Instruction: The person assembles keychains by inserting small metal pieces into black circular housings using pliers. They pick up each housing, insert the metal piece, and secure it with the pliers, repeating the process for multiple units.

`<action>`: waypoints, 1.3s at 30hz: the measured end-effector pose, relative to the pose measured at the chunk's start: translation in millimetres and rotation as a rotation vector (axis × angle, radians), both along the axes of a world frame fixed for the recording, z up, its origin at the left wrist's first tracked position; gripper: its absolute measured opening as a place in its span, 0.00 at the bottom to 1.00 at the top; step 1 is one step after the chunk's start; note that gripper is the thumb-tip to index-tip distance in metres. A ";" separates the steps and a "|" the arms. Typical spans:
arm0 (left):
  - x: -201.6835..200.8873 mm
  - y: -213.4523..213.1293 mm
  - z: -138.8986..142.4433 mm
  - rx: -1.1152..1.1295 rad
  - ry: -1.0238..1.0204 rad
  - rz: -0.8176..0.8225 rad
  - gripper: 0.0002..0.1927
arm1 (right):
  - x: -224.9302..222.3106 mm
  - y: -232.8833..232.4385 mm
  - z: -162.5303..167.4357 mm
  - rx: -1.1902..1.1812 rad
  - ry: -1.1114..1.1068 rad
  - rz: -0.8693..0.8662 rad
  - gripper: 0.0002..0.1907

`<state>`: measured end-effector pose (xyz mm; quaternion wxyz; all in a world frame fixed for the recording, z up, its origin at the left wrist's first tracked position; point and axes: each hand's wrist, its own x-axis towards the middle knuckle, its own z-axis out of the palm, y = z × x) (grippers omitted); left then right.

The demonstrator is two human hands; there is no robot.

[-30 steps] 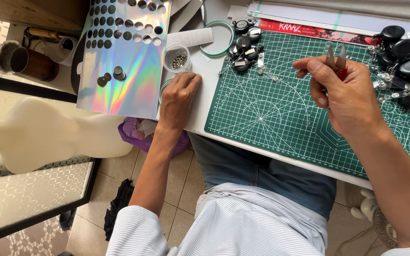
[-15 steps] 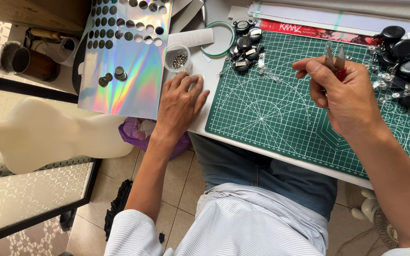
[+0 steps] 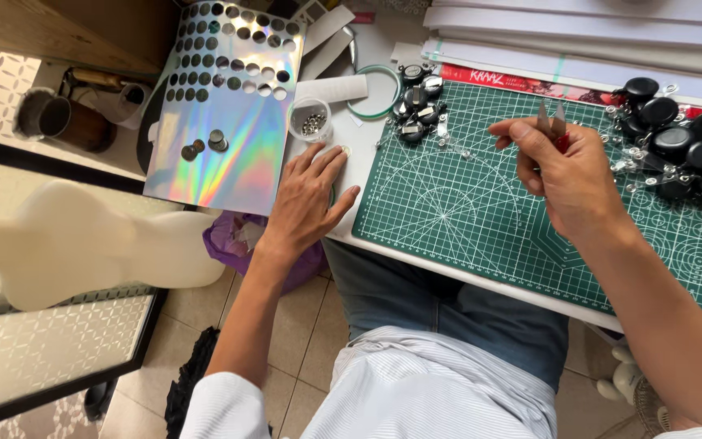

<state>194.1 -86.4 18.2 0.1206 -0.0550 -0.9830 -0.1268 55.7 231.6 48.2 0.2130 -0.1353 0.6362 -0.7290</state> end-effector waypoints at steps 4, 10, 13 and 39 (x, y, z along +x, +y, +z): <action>0.4 -3.6 0.2 -0.136 -0.017 -0.013 0.31 | 0.9 0.6 -1.8 0.010 0.011 0.009 0.13; 3.3 -8.1 -0.7 -0.156 0.025 -0.059 0.37 | 2.9 0.4 -3.1 0.042 -0.004 0.009 0.13; 2.5 -8.3 -3.3 -0.124 0.024 -0.039 0.35 | 3.4 0.3 -2.7 0.036 0.007 0.013 0.13; 0.1 7.5 -17.3 -0.080 -0.036 0.065 0.54 | 2.4 -0.2 -1.5 0.048 0.014 -0.001 0.13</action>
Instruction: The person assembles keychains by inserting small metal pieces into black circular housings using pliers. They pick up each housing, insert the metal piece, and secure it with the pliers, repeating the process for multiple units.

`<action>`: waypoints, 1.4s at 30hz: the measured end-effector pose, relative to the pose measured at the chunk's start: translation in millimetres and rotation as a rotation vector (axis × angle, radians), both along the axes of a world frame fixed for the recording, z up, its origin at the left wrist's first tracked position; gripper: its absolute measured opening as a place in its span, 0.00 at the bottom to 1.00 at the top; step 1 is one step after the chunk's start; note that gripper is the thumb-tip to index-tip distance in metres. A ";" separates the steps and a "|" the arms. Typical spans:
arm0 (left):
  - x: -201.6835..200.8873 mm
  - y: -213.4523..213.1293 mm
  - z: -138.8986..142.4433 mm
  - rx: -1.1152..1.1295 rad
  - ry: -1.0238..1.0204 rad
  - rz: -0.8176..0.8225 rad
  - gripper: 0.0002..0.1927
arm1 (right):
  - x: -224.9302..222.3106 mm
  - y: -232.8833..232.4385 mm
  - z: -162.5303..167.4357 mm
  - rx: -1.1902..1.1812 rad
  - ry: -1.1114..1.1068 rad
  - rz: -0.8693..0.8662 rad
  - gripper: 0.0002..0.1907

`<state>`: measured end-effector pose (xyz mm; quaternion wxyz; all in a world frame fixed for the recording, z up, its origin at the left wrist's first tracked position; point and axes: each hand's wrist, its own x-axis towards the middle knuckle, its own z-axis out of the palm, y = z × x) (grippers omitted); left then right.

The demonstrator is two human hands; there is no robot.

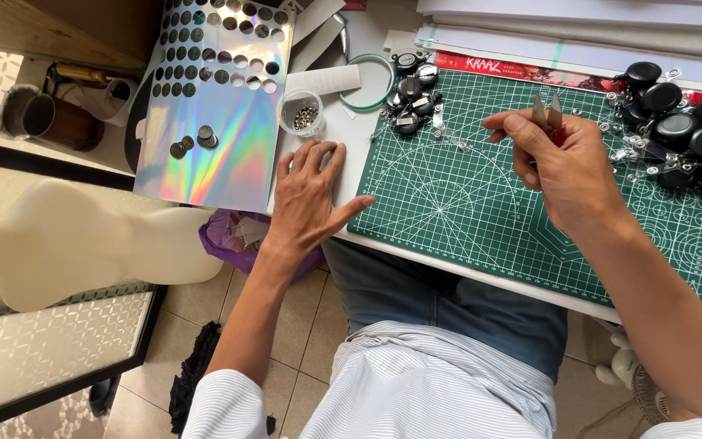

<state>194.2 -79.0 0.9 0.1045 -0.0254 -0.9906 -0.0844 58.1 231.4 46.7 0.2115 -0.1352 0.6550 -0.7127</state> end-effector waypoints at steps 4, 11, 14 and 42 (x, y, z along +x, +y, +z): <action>0.6 -2.8 1.9 -0.019 0.001 -0.034 0.53 | -0.8 -1.4 0.2 -0.024 -0.002 0.002 0.13; 6.3 -10.9 10.6 0.231 0.150 0.014 0.19 | -0.5 -1.0 3.0 -0.026 0.009 0.000 0.12; 5.3 -10.3 11.6 0.294 0.228 0.130 0.11 | -0.2 0.0 1.8 -0.019 0.011 0.001 0.12; -29.0 24.1 13.0 0.042 0.351 0.129 0.13 | -2.6 -3.3 2.0 0.022 -0.006 0.006 0.13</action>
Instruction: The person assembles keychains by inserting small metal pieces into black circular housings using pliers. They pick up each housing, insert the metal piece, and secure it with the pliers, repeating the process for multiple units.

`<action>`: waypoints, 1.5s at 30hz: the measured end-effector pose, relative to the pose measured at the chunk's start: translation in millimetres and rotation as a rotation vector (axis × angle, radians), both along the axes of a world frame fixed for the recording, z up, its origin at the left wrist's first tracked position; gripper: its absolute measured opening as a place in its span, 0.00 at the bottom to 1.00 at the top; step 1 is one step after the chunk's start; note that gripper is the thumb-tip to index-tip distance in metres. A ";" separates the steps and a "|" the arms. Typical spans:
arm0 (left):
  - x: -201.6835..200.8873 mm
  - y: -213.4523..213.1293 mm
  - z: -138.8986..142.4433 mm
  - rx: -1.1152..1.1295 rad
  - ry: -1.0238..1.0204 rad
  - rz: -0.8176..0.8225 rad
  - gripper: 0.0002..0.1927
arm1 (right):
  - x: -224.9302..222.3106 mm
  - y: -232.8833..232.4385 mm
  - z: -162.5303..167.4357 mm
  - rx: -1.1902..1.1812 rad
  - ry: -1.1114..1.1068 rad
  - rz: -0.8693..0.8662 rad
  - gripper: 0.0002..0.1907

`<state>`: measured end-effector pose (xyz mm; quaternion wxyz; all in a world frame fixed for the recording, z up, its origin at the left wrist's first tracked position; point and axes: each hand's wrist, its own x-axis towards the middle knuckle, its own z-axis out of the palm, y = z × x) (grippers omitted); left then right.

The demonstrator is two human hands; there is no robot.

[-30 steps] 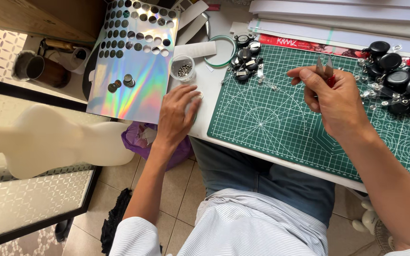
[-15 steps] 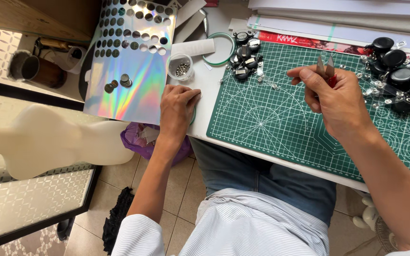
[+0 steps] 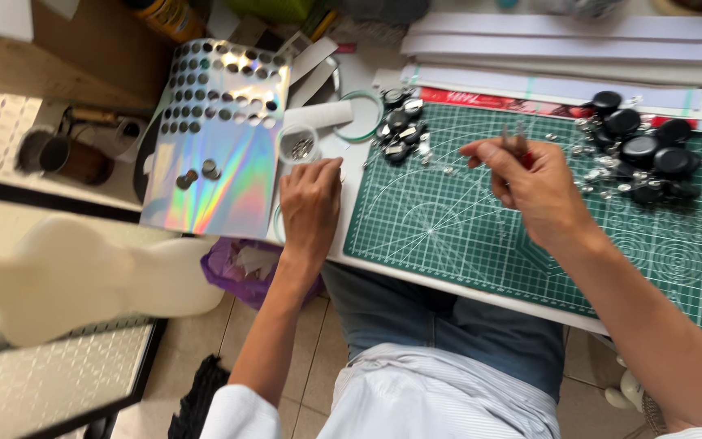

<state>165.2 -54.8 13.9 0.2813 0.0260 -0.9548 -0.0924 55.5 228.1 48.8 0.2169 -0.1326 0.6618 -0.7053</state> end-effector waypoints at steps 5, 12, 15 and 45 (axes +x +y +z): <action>-13.1 20.7 3.3 0.139 0.072 -0.088 0.13 | 1.5 0.2 0.9 0.012 -0.012 0.038 0.14; -50.0 37.8 1.4 0.243 -0.323 0.072 0.13 | 11.6 -6.0 -1.8 0.419 0.488 0.177 0.11; -63.3 39.9 4.2 0.170 0.014 -0.139 0.07 | 15.0 -7.6 -10.0 0.532 0.900 0.176 0.13; -146.6 33.2 34.5 0.965 -0.238 -0.354 0.19 | 4.9 5.5 -16.5 0.759 1.262 0.210 0.09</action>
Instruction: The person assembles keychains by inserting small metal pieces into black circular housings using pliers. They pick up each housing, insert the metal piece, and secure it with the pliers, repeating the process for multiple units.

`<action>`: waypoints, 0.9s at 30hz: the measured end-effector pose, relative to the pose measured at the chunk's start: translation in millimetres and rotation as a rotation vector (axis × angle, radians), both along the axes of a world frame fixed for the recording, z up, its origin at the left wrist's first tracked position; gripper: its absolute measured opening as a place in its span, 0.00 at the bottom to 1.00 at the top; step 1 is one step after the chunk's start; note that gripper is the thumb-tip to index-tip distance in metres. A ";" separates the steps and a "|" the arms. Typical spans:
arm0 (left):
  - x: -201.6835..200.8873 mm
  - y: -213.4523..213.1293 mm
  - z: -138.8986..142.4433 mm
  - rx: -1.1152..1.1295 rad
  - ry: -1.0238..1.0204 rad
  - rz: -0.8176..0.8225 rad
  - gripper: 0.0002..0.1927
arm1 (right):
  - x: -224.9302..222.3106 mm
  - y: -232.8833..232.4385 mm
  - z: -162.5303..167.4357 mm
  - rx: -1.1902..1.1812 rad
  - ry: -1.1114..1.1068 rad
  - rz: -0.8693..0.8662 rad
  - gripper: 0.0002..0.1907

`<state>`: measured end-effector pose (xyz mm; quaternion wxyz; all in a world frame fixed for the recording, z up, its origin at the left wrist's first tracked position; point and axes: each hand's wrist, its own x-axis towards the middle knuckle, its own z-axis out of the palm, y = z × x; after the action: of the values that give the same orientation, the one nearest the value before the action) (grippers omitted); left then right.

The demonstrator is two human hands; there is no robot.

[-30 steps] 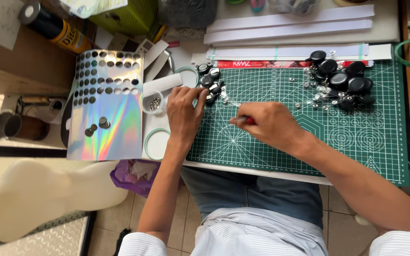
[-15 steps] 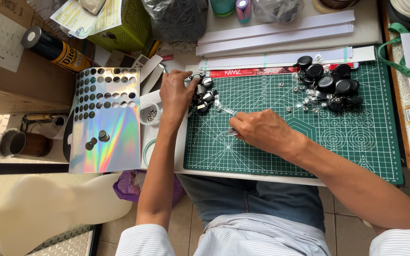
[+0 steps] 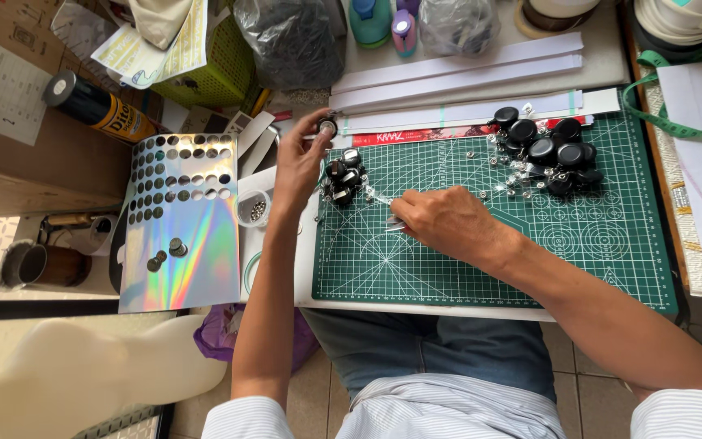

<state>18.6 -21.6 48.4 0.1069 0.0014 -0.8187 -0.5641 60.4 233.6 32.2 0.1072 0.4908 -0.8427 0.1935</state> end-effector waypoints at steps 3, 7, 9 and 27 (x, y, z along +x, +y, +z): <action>-1.6 14.1 -4.4 0.518 -0.170 -0.111 0.15 | -4.7 3.0 7.3 -0.034 0.023 -0.048 0.09; -6.1 45.5 -15.6 0.781 -0.266 -0.151 0.14 | -6.6 13.4 20.0 -0.212 0.130 -0.175 0.08; -13.1 60.7 -18.5 0.718 -0.275 -0.200 0.14 | -10.3 17.8 27.0 -0.292 0.122 -0.252 0.08; -10.4 70.2 -42.7 0.867 -0.251 -0.360 0.24 | -40.4 12.4 31.5 -0.433 -0.203 -0.429 0.15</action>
<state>8.1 48.5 5.7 -0.1022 -0.0279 -0.5020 -0.8583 19.9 246.0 63.7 0.1629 0.2459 -0.8726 0.3893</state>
